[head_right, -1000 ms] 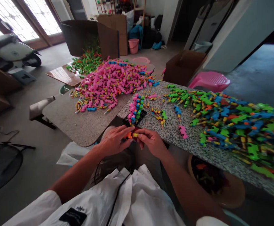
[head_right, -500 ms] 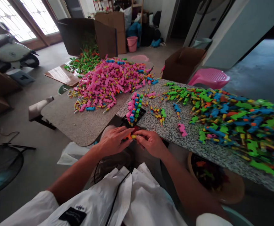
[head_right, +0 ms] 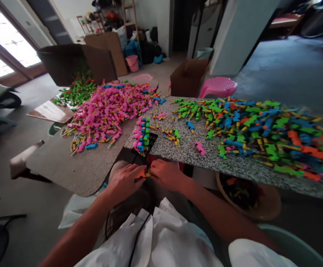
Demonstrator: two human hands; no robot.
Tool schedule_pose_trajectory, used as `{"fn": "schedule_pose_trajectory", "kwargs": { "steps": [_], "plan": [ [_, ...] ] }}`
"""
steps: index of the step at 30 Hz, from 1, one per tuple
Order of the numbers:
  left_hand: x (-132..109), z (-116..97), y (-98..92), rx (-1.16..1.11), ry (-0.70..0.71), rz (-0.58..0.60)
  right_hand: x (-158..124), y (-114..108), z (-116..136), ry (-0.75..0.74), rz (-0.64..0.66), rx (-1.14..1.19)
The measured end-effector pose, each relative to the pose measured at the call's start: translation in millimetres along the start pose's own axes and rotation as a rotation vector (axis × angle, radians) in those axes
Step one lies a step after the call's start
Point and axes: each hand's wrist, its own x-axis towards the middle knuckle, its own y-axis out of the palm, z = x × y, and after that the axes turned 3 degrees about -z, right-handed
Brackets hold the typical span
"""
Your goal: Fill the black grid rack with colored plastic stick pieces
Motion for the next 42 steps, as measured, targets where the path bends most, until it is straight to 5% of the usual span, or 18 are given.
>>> {"fn": "schedule_pose_trajectory", "kwargs": {
  "steps": [4,8,12,18,29,42],
  "plan": [
    [-7,15,2.2,-0.102,-0.094,-0.122,-5,-5,-26,0.049,-0.033,-0.096],
    [-8,59,10.2,-0.234,-0.319,-0.28,7,-23,-76,0.258,-0.232,0.077],
    [15,103,39.1,-0.345,-0.338,-0.287,57,-24,-124,0.563,-0.428,0.169],
    [58,135,85.7,-0.247,-0.212,-0.298,135,3,-159,0.623,-0.36,0.151],
    [63,140,102.0,-0.031,-0.102,-0.277,151,14,-157,0.55,-0.234,-0.058],
    [63,138,102.8,-0.048,-0.095,-0.319,161,25,-152,0.522,-0.188,-0.149]
  ]
}}
